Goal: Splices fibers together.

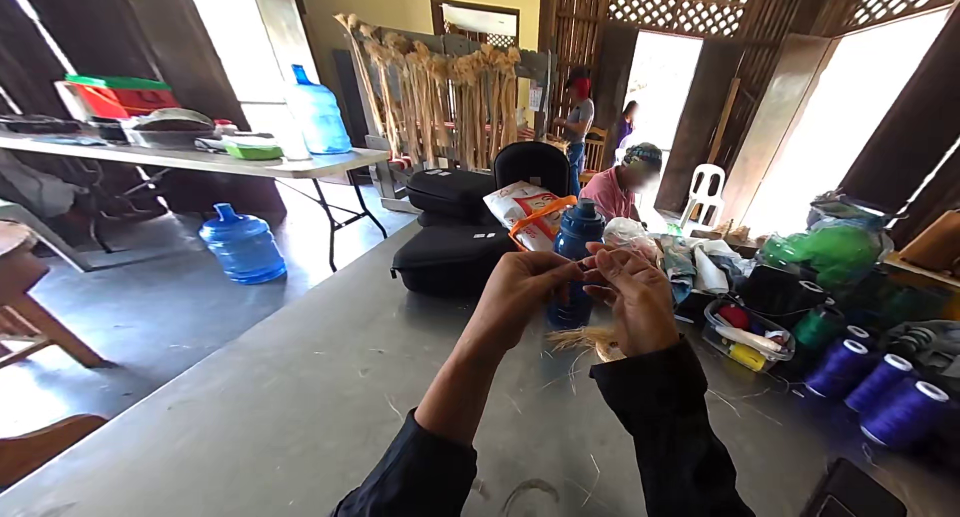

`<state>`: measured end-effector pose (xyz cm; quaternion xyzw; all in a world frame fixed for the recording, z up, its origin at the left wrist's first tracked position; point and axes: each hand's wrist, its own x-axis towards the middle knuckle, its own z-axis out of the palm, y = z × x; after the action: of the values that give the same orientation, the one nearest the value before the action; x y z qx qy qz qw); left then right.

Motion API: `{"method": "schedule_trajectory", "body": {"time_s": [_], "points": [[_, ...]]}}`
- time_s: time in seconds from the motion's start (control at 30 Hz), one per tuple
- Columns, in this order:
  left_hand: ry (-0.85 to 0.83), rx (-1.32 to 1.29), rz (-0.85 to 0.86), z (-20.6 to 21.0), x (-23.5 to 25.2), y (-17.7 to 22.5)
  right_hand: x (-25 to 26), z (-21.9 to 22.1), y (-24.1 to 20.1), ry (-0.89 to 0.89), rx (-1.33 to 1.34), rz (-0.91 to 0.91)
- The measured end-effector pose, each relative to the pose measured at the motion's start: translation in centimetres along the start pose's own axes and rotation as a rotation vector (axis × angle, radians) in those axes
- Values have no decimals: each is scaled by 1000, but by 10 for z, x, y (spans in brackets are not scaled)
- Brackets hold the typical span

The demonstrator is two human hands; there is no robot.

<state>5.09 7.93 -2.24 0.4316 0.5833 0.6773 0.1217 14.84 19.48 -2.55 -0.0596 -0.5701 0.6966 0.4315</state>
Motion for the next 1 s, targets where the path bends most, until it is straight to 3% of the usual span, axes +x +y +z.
{"method": "schedule_trajectory", "body": {"time_s": [0.2,0.37,0.53,0.67,1.0], "points": [[-74,-31,-98,-3,0,3,6,-8,-1,130,136,-45],[-201,42,-99,-6,-1,5,5,-9,0,85,-41,-82],[-156,-52,-82,5,-2,6,2,-5,1,0,-227,-51],[-91,19,-56,7,-1,4,3,-7,2,-24,-197,-45],[-107,121,-111,-15,2,4,18,-31,-8,291,57,-209]]}}
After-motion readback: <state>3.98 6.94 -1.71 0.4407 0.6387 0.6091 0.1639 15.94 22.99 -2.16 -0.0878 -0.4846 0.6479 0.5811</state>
